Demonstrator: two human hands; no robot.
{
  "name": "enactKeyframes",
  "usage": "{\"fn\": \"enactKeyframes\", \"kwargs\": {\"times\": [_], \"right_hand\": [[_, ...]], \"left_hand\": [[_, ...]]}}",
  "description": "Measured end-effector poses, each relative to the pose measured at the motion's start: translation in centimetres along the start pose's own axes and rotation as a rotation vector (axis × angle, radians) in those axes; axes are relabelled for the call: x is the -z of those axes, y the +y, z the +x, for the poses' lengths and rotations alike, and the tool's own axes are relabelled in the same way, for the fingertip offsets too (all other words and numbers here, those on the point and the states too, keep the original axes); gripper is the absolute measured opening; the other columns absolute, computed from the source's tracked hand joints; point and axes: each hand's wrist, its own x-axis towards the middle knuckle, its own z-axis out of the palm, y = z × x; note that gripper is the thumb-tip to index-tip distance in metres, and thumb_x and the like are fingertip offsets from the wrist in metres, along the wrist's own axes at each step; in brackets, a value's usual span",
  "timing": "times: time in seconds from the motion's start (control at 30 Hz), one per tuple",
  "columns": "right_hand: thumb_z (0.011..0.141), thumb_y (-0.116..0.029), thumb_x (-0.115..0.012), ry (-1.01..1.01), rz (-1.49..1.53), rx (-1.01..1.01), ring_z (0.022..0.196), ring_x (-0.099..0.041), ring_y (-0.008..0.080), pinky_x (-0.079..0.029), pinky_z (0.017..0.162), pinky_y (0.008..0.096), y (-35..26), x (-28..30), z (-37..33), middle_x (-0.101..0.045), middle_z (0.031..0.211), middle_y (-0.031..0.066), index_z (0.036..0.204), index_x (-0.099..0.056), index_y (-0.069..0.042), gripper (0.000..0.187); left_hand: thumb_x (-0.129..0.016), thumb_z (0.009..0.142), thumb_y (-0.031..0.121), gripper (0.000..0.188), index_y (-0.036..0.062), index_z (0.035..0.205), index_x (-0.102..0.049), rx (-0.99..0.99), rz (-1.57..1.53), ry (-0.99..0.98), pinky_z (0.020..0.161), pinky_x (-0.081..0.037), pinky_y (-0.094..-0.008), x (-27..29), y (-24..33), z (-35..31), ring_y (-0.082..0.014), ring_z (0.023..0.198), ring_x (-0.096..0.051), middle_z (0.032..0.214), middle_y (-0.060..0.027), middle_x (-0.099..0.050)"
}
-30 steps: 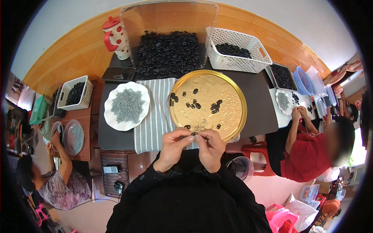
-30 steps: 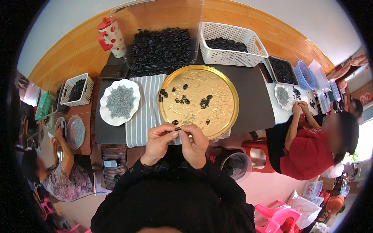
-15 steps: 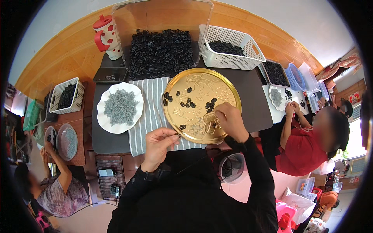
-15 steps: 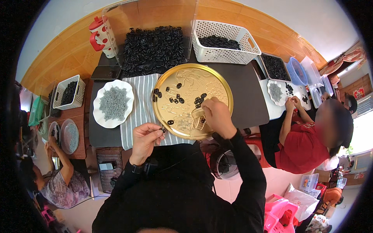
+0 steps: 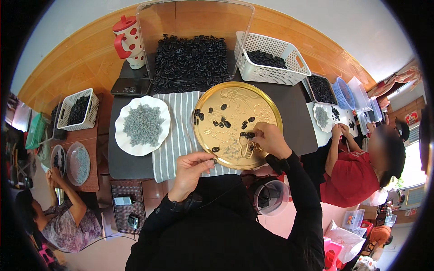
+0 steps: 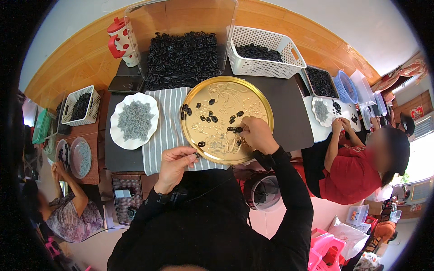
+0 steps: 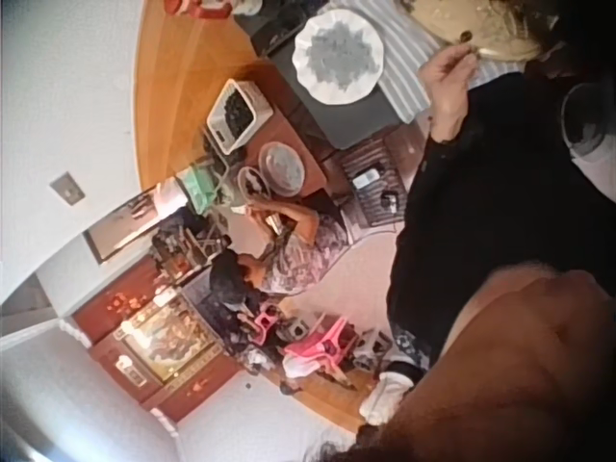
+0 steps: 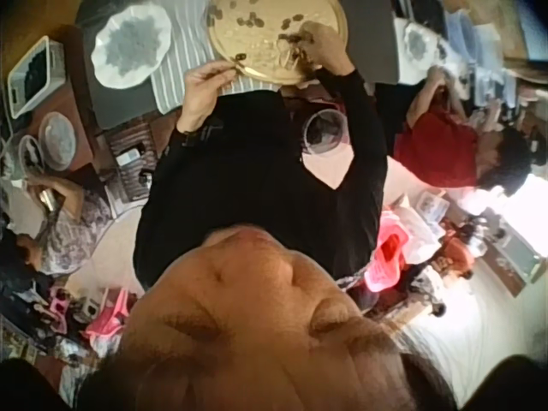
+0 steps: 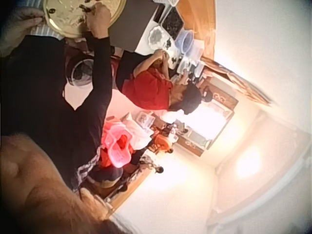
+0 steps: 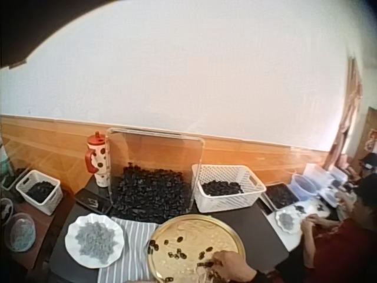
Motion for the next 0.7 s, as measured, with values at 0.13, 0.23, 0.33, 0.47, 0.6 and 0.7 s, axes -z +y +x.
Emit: {"fn": "enactKeyframes", "kwargs": {"times": [0.13, 0.23, 0.33, 0.47, 0.6, 0.7], "right_hand": [[0.071, -0.008, -0.067, 0.002, 0.161, -0.091, 0.07, -0.062, 0.0324, -0.048, 0.065, 0.0389, 0.3, -0.1, -0.3, -0.062, 0.073, 0.0154, 0.087, -0.065, 0.0, 0.018], [0.072, -0.008, -0.066, 0.065, 0.113, -0.044, 0.073, -0.061, 0.0335, -0.048, 0.067, 0.0395, 0.5, -0.7, -0.4, -0.062, 0.078, 0.0162, 0.087, -0.065, -0.001, 0.016], [0.072, -0.008, -0.066, 0.08, 0.006, 0.009, 0.076, -0.06, 0.0345, -0.047, 0.069, 0.0404, -0.3, -0.7, -0.6, -0.061, 0.081, 0.0173, 0.085, -0.065, -0.002, 0.014], [0.071, -0.007, -0.066, 0.14, 0.014, 0.136, 0.072, -0.06, 0.0351, -0.047, 0.065, 0.0398, 0.5, -1.3, -0.6, -0.06, 0.077, 0.0169, 0.082, -0.064, -0.001, 0.013], [0.069, -0.002, -0.065, 0.149, 0.236, 0.024, 0.063, -0.059, 0.0353, -0.047, 0.059, 0.0379, 0.8, -1.9, -1.4, -0.06, 0.07, 0.0159, 0.081, -0.062, 0.001, 0.012], [0.069, 0.003, -0.062, 0.152, 0.515, -0.05, 0.058, -0.058, 0.0351, -0.046, 0.055, 0.0365, 0.7, -2.0, -1.7, -0.059, 0.065, 0.0164, 0.08, -0.061, 0.002, 0.012]], "left_hand": [[-0.062, 0.083, -0.007, 0.018, -0.0046, 0.1, -0.066, 0.011, -0.006, -0.005, 0.06, -0.05, -0.0231, -0.2, 0.0, -0.1, -0.0152, 0.072, -0.064, 0.084, -0.0116, -0.068], [-0.061, 0.083, -0.007, 0.017, -0.0046, 0.099, -0.066, 0.009, 0.016, -0.004, 0.06, -0.049, -0.023, -0.2, -0.1, -0.1, -0.015, 0.072, -0.064, 0.084, -0.0116, -0.068], [-0.061, 0.083, -0.007, 0.016, -0.0045, 0.098, -0.066, 0.012, 0.035, 0.003, 0.06, -0.049, -0.0229, -0.5, 0.0, -0.2, -0.0148, 0.072, -0.064, 0.084, -0.0115, -0.068], [-0.061, 0.083, -0.007, 0.017, -0.0045, 0.098, -0.066, 0.003, 0.045, -0.001, 0.06, -0.049, -0.0227, -0.5, -0.1, -0.3, -0.0146, 0.073, -0.065, 0.084, -0.0114, -0.068], [-0.061, 0.083, -0.007, 0.017, -0.0048, 0.099, -0.066, 0.019, 0.049, 0.006, 0.06, -0.049, -0.0224, -0.8, 0.0, -0.3, -0.0142, 0.073, -0.064, 0.083, -0.0112, -0.068], [-0.061, 0.083, -0.007, 0.016, -0.0051, 0.099, -0.065, 0.021, 0.057, 0.002, 0.06, -0.049, -0.0225, -1.1, 0.1, -0.3, -0.014, 0.073, -0.064, 0.083, -0.011, -0.068]]}}
